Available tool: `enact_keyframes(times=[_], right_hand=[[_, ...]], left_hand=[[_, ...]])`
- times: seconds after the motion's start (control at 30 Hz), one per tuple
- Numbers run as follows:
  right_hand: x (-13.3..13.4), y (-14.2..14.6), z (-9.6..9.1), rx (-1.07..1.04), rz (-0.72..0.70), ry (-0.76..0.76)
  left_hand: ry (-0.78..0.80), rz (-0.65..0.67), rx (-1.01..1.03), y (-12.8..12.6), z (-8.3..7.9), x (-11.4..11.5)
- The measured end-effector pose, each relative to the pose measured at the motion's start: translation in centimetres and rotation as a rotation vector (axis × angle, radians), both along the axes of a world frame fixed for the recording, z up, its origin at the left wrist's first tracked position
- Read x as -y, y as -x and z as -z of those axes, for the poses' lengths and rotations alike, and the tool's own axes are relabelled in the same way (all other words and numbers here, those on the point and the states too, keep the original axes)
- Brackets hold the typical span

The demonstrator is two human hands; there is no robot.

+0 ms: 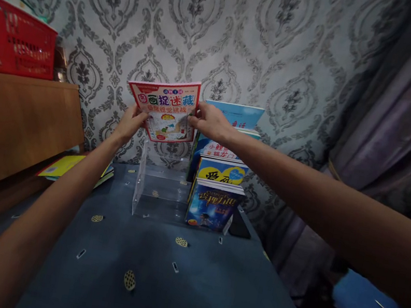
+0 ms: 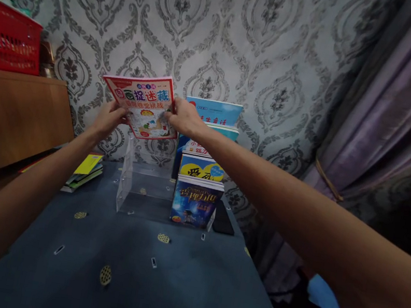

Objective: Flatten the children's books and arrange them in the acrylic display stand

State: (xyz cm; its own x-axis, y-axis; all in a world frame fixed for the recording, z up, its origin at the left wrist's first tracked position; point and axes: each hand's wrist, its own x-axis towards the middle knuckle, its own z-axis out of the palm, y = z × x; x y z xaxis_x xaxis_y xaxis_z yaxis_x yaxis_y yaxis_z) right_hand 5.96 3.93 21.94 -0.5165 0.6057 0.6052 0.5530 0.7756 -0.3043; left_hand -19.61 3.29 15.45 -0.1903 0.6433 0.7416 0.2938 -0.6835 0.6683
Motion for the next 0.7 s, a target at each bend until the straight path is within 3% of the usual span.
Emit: enact_keyframes(times=[0.23, 0.4, 0.7], right_hand=[[-1.0, 0.2, 0.0, -0.028, -0.031, -0.013], [-1.6, 0.3, -0.1, -0.095, -0.094, -0.112], [-1.8, -0.4, -0.6, -0.096, -0.114, -0.170]], left_hand=[[0.049, 0.025, 0.060, -0.1, -0.7, -1.0], [0.109, -0.010, 0.118, -0.2, -1.7, -2.2], [0.203, 0.029, 0.052, -1.1, -2.5, -3.0]])
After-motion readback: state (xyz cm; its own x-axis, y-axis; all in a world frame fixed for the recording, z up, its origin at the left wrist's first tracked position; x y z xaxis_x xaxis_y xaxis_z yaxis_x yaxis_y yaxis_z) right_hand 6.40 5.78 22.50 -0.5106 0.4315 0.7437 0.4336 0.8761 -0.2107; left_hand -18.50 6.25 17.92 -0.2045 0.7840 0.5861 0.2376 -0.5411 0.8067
